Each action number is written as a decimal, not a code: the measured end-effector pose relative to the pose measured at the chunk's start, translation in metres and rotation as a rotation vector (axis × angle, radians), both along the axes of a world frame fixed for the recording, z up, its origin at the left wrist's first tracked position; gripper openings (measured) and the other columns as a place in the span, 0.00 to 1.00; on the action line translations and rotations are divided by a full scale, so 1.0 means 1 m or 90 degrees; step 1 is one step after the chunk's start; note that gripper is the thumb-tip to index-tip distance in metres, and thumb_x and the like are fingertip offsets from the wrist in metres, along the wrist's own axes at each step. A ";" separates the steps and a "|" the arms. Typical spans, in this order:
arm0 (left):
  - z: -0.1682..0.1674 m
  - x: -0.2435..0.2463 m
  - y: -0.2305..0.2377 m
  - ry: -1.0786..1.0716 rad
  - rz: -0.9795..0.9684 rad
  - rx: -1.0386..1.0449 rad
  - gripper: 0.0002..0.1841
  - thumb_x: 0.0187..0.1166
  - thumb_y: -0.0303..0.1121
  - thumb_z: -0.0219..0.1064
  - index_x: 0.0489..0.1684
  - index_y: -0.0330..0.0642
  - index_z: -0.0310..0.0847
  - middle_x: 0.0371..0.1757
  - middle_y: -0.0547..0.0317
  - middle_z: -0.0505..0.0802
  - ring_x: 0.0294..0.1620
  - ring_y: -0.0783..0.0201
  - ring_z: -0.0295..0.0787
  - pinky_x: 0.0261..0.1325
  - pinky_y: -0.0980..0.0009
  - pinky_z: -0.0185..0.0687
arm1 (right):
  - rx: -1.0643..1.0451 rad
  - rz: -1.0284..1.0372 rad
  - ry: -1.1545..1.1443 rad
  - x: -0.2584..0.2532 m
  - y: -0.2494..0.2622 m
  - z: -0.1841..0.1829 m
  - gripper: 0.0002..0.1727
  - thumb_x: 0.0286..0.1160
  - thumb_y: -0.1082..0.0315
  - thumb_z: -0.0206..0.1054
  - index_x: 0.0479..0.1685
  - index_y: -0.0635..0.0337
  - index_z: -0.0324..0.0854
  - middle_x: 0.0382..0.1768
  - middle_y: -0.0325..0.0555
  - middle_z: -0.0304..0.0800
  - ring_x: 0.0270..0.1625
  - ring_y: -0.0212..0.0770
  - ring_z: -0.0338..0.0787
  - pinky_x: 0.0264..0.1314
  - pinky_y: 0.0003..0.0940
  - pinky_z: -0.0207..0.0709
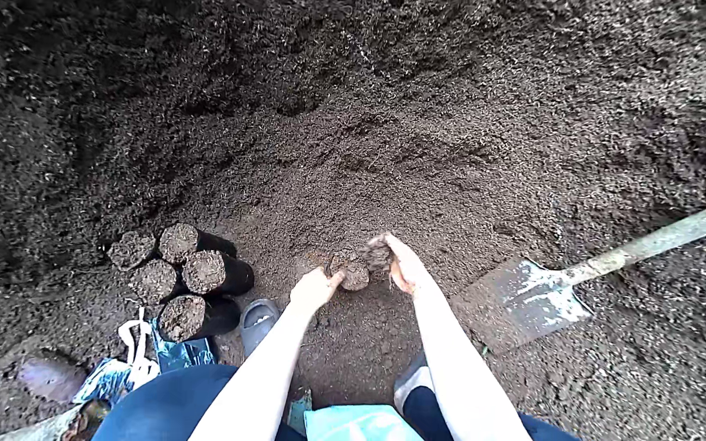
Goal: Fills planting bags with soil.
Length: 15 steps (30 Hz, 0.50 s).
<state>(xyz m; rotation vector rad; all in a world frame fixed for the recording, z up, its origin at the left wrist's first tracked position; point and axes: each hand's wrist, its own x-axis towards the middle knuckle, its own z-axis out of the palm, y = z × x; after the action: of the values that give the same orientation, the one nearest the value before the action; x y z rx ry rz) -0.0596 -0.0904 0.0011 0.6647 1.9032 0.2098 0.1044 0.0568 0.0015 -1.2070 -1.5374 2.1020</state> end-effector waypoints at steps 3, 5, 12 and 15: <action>-0.004 0.007 0.002 -0.024 -0.030 -0.001 0.37 0.88 0.63 0.51 0.74 0.36 0.77 0.71 0.34 0.86 0.76 0.37 0.81 0.74 0.32 0.71 | 0.303 0.229 -0.200 -0.018 -0.006 0.025 0.25 0.97 0.58 0.42 0.70 0.58 0.83 0.66 0.49 0.89 0.72 0.42 0.84 0.81 0.45 0.69; -0.009 0.012 0.000 -0.039 -0.043 0.010 0.31 0.92 0.55 0.49 0.73 0.35 0.76 0.71 0.33 0.85 0.76 0.38 0.81 0.73 0.33 0.72 | 0.493 0.265 -0.298 -0.022 -0.003 0.036 0.24 0.95 0.55 0.47 0.69 0.55 0.86 0.64 0.53 0.90 0.74 0.56 0.81 0.83 0.58 0.62; -0.007 0.019 -0.006 -0.078 -0.019 0.076 0.27 0.96 0.44 0.42 0.77 0.32 0.72 0.74 0.33 0.83 0.78 0.40 0.79 0.78 0.39 0.70 | 0.906 0.057 -0.424 -0.061 0.002 0.009 0.28 0.91 0.51 0.45 0.85 0.42 0.72 0.90 0.49 0.63 0.94 0.64 0.50 0.89 0.79 0.28; -0.005 0.026 -0.007 -0.069 -0.021 0.090 0.25 0.97 0.43 0.42 0.74 0.32 0.74 0.72 0.33 0.84 0.77 0.40 0.80 0.77 0.39 0.71 | 0.977 0.279 -0.402 -0.080 -0.019 -0.050 0.29 0.90 0.45 0.49 0.89 0.35 0.68 0.92 0.51 0.58 0.95 0.64 0.49 0.87 0.83 0.31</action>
<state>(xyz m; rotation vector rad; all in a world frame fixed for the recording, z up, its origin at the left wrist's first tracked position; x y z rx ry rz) -0.0340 -0.0974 -0.0034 0.7641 1.7835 0.3552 0.0244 0.0373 -0.0485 -0.8369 -2.8549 0.0761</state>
